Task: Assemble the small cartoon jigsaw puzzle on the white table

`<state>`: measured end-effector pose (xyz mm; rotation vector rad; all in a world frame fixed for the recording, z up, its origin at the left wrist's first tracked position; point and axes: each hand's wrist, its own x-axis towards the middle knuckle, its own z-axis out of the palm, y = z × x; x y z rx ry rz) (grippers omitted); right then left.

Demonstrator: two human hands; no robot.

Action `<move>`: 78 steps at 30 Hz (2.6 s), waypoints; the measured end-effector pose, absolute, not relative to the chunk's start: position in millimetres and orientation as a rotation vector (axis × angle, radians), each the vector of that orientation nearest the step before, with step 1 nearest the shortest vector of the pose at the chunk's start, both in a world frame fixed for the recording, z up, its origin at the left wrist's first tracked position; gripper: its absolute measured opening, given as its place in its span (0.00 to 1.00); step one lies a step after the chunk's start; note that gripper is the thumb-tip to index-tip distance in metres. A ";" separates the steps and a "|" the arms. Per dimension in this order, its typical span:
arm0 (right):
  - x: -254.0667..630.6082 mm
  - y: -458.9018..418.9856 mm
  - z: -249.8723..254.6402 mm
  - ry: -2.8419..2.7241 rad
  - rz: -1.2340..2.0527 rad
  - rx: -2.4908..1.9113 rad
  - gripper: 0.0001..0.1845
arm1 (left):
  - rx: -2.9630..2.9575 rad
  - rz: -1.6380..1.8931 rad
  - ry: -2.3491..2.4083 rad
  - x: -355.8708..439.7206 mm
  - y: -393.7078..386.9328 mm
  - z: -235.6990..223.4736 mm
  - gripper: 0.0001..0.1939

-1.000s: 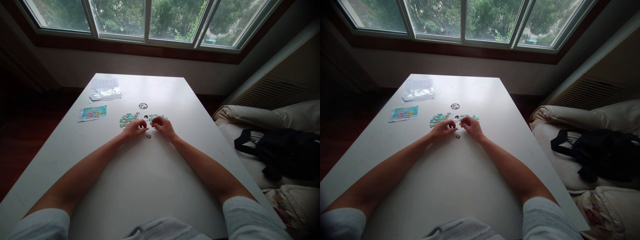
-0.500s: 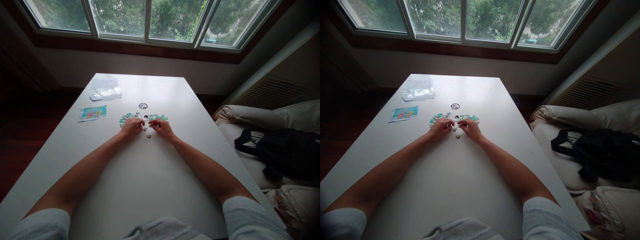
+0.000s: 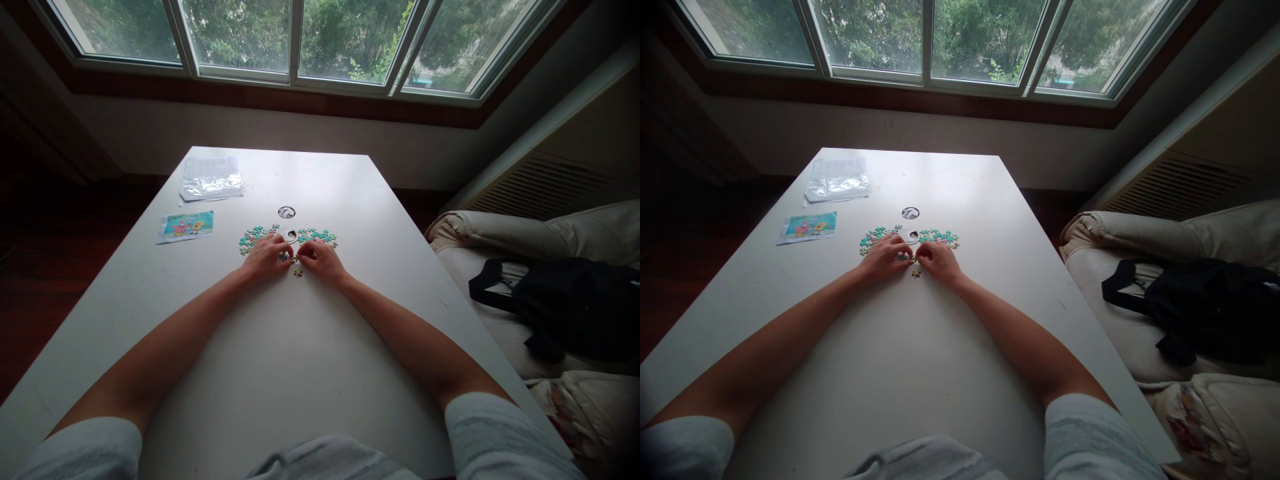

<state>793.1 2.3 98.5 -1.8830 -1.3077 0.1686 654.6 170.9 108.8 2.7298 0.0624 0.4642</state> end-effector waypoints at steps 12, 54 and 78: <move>794.8 6.8 92.2 -1.397 0.004 -1.982 0.03 | 2.734 0.480 0.088 655.6 167.9 108.1 0.06; 792.6 -0.7 95.5 -1.658 -0.154 -2.036 0.08 | 2.784 0.414 -0.059 652.4 195.7 109.1 0.14; 794.7 -1.7 92.1 -1.628 -0.120 -2.036 0.07 | 2.896 0.317 0.034 646.6 191.5 129.0 0.08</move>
